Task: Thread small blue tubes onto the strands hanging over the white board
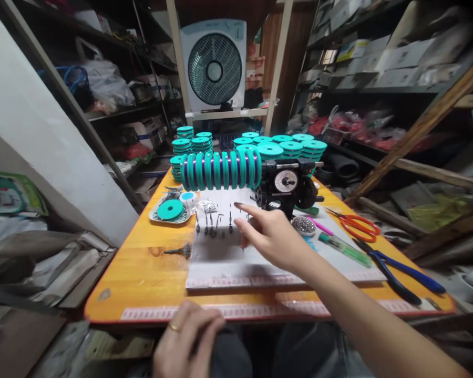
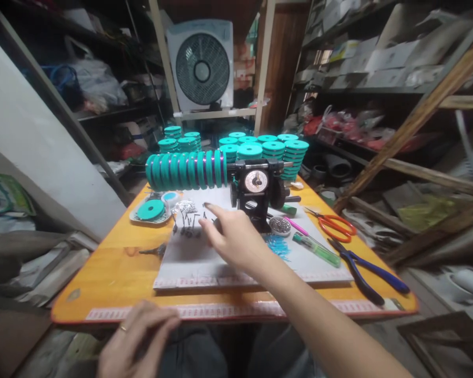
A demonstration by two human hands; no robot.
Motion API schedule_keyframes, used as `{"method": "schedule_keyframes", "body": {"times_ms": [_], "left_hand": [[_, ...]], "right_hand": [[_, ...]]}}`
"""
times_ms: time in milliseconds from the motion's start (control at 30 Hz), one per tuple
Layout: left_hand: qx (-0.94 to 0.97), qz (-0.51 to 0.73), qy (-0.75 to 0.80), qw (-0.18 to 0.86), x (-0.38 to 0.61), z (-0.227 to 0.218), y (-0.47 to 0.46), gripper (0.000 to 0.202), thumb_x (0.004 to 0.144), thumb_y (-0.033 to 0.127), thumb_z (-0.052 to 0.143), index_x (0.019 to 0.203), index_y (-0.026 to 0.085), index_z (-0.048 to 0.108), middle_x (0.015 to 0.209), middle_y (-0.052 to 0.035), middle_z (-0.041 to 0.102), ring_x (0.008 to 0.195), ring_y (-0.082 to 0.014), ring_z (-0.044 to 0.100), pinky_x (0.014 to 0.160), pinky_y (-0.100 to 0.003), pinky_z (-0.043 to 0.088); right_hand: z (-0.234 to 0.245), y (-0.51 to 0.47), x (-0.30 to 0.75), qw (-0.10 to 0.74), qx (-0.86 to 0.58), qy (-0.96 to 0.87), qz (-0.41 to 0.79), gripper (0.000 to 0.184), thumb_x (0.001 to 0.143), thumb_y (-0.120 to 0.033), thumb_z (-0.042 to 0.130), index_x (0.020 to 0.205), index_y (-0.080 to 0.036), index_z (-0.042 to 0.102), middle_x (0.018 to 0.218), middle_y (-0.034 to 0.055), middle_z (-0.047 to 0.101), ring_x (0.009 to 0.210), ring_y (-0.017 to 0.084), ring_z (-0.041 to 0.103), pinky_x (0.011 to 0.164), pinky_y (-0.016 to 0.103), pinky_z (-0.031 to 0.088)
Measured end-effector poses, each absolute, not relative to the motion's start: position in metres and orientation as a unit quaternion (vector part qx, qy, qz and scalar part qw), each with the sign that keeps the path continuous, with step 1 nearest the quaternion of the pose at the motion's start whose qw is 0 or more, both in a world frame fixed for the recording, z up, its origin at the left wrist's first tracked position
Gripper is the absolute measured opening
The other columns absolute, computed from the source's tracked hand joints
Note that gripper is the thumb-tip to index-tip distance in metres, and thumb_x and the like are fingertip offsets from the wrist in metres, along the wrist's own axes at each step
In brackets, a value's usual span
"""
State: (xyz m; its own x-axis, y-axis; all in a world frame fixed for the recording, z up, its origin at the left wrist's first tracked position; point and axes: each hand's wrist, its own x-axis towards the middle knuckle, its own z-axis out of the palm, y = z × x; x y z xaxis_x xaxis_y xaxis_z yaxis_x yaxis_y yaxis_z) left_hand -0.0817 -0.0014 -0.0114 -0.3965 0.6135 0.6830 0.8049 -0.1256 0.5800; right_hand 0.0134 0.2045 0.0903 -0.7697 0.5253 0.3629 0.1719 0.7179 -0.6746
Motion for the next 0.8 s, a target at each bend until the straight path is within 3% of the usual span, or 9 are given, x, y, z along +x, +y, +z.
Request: {"method": "schedule_keyframes", "body": {"times_ms": [100,200,400,433,567,600,667,733,800], "left_hand": [[-0.555,-0.407,-0.712,0.140,-0.141,-0.006,-0.012,0.008,0.094,0.018,0.056,0.096,0.021,0.063,0.090,-0.0032,0.063,0.082,-0.0150,0.064,0.069,-0.022,0.050],[-0.560,-0.350,-0.724,0.199,-0.186,-0.014,-0.018,0.018,0.095,0.030,0.056,0.087,0.020,0.068,0.090,-0.0061,0.061,0.086,-0.0211,0.061,0.077,-0.032,0.050],[-0.488,-0.434,-0.716,0.247,-0.153,0.000,0.002,0.024,0.090,0.025,0.063,0.113,0.021,0.068,0.109,-0.0089,0.062,0.101,-0.0251,0.058,0.094,-0.043,0.046],[-0.474,-0.488,-0.707,0.192,-0.135,0.008,0.011,0.029,0.091,0.023,0.062,0.119,0.024,0.065,0.115,-0.0081,0.062,0.106,-0.0238,0.059,0.094,-0.040,0.048],[-0.434,-0.614,-0.601,-0.270,-0.068,0.031,0.043,0.065,0.093,0.033,0.058,0.151,0.031,0.028,0.122,-0.0081,0.062,0.067,-0.0110,0.059,0.061,-0.025,0.053],[-0.416,-0.617,-0.574,-0.343,-0.055,0.031,0.046,0.056,0.094,0.037,0.056,0.146,0.024,0.039,0.100,-0.0064,0.068,0.061,-0.0106,0.056,0.056,-0.023,0.049],[-0.378,-0.607,-0.562,-0.416,-0.036,0.022,0.045,0.044,0.097,0.048,0.048,0.117,0.014,0.065,0.058,0.0009,0.057,0.046,-0.0078,0.042,0.046,-0.019,0.038],[-0.337,-0.601,-0.570,-0.447,-0.022,0.004,0.034,0.050,0.093,0.058,0.049,0.097,0.013,0.071,0.047,0.0033,0.050,0.037,-0.0052,0.033,0.038,-0.018,0.028],[-0.314,-0.605,-0.599,-0.420,-0.011,-0.014,0.017,0.053,0.091,0.062,0.050,0.088,0.015,0.073,0.044,0.0026,0.051,0.033,-0.0056,0.035,0.036,-0.018,0.028]], "right_hand": [[0.083,0.219,-0.015,0.263,-0.217,-0.886,0.315,0.025,0.092,-0.023,0.056,0.105,-0.008,0.070,0.055,0.0030,0.068,0.052,0.016,0.061,0.059,0.027,0.044],[0.078,0.227,-0.018,0.278,-0.226,-0.879,0.315,0.017,0.086,-0.012,0.056,0.075,-0.013,0.070,0.061,0.0052,0.068,0.053,0.015,0.057,0.060,0.028,0.040],[0.095,0.207,0.014,0.254,-0.205,-0.837,0.439,0.028,0.093,-0.028,0.053,0.072,-0.014,0.064,0.063,0.0019,0.067,0.045,0.007,0.046,0.048,0.021,0.033],[0.100,0.203,0.018,0.239,-0.193,-0.826,0.472,0.029,0.094,-0.032,0.052,0.075,-0.014,0.064,0.064,0.0017,0.067,0.043,0.006,0.043,0.045,0.020,0.032],[0.119,0.193,0.025,0.209,-0.157,-0.775,0.575,0.037,0.093,-0.045,0.054,0.086,-0.012,0.067,0.062,-0.0006,0.061,0.040,0.003,0.033,0.039,0.018,0.025],[0.120,0.192,0.027,0.213,-0.156,-0.765,0.588,0.039,0.092,-0.047,0.055,0.088,-0.011,0.069,0.061,-0.0016,0.058,0.040,0.003,0.032,0.039,0.017,0.024],[0.117,0.189,0.032,0.229,-0.163,-0.755,0.592,0.040,0.091,-0.048,0.058,0.091,-0.011,0.072,0.062,-0.0024,0.054,0.042,0.002,0.030,0.038,0.016,0.022],[0.103,0.182,0.040,0.233,-0.189,-0.743,0.598,0.040,0.090,-0.048,0.061,0.106,-0.013,0.071,0.067,-0.0024,0.054,0.043,0.002,0.033,0.037,0.015,0.024],[0.078,0.168,0.052,0.192,-0.219,-0.693,0.659,0.055,0.088,-0.048,0.064,0.134,-0.019,0.055,0.071,-0.0026,0.058,0.042,0.004,0.043,0.036,0.015,0.032]]}}
